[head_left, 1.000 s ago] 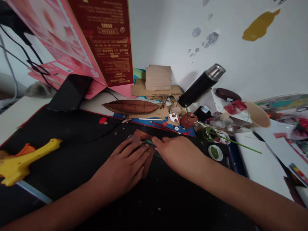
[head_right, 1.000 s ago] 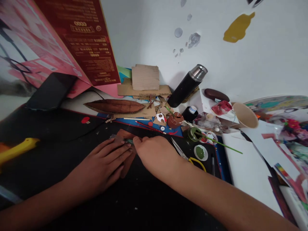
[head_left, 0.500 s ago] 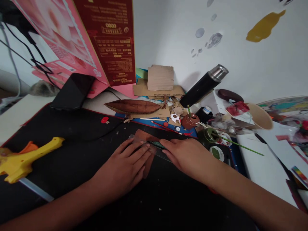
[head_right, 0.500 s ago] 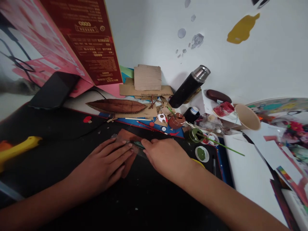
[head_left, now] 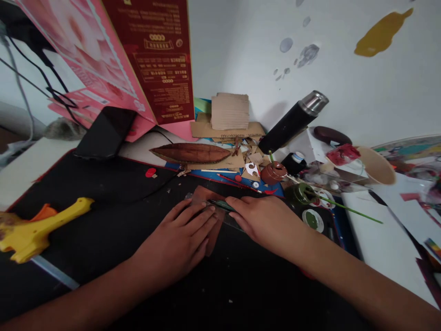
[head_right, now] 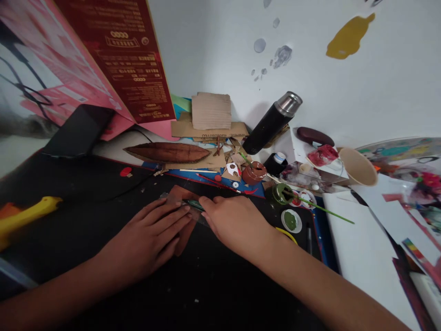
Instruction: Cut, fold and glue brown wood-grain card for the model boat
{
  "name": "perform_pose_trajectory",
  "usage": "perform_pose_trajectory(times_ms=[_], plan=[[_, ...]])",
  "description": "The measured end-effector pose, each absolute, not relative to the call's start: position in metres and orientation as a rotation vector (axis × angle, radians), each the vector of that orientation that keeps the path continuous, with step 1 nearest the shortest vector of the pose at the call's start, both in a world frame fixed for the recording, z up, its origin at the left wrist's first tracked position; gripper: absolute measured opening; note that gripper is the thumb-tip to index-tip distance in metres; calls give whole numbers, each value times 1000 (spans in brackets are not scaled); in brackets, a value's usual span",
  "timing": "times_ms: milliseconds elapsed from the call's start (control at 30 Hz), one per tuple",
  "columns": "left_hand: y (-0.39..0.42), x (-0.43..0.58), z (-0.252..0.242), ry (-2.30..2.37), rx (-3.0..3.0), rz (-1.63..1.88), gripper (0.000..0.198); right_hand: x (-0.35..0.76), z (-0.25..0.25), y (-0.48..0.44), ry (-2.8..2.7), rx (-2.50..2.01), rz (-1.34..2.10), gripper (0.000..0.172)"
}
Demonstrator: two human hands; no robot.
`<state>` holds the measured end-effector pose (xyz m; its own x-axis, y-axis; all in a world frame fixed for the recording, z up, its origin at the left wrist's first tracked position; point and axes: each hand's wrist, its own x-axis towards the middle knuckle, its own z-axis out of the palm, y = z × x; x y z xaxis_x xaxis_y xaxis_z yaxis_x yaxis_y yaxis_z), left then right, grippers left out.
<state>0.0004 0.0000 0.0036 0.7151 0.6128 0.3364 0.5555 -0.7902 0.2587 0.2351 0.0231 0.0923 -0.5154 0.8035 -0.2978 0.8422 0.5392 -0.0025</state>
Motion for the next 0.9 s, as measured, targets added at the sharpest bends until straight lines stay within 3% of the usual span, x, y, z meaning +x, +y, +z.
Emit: perform_pose_trajectory(times_ms=[900], plan=[[0,-1,2,946,2778,607,48,236,93,27,2512,1367,-214,27]])
